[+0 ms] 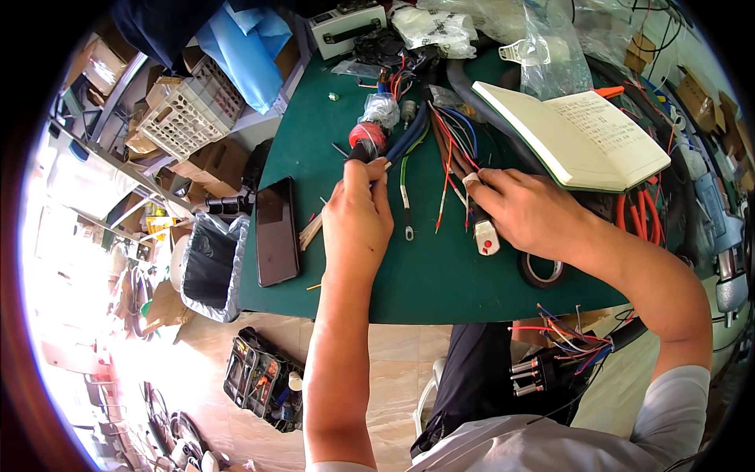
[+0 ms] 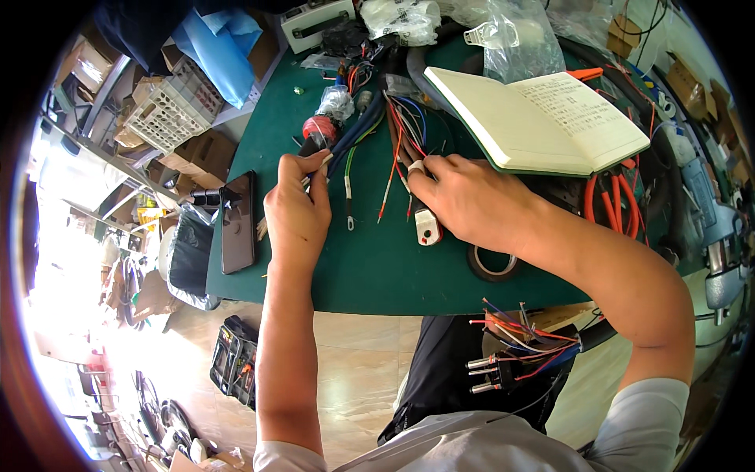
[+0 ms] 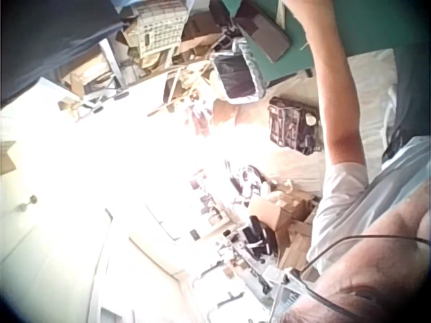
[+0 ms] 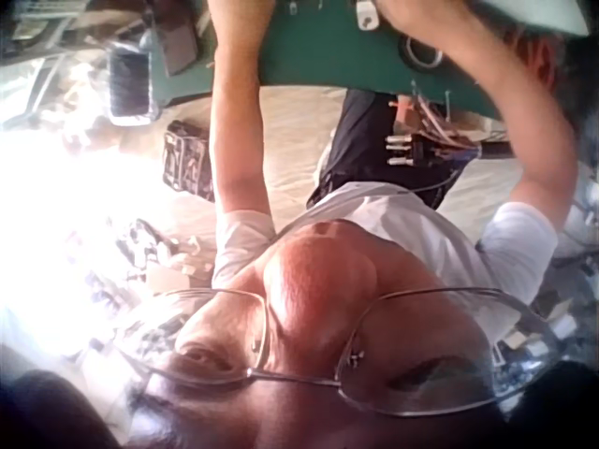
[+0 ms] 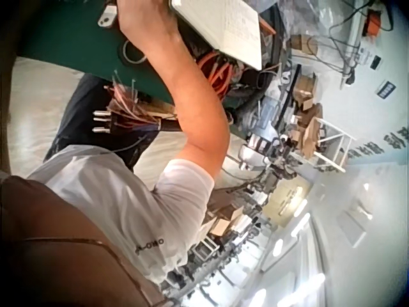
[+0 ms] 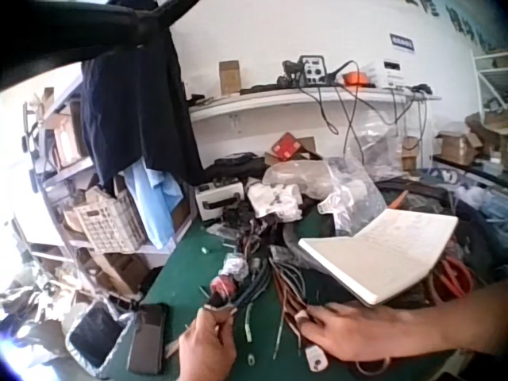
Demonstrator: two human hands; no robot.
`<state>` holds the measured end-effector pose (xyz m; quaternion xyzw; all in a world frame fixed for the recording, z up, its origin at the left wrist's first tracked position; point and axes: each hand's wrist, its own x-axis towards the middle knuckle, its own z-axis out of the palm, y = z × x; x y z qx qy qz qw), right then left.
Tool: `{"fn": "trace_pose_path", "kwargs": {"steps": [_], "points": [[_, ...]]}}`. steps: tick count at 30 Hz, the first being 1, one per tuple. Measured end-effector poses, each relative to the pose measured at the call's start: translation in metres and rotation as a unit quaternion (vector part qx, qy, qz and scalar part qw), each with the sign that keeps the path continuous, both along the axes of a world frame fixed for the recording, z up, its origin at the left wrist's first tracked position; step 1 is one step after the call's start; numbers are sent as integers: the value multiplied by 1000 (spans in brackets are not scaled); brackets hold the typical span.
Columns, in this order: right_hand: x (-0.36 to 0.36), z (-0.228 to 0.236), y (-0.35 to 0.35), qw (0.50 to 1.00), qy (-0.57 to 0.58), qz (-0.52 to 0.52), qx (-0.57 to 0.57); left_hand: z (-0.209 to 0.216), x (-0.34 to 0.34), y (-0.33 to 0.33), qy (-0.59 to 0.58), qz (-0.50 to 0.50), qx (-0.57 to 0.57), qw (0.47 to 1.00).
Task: The person is assembling an electrical connector by inserting a bundle of multi-colored wires into a circular housing while seated at a workbench.
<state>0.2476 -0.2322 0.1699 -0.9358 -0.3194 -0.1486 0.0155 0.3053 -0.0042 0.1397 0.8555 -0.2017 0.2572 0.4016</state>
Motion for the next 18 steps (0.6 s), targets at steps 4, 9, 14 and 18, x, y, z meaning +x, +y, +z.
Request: {"fn": "trace_pose_path", "kwargs": {"steps": [4,9,14,18], "points": [[-2,1,1,1000,3,0,10,-3,4,6,-122,49,72,989],[-2,-1,-2,1000,15,0,14,0,5,7,-161,69,85,981],[-3,2,-2,999,36,0,37,0,6,-7,-237,-5,108,966],[8,14,13,996,52,-7,78,-5,8,-10,-288,-40,140,947]]}}
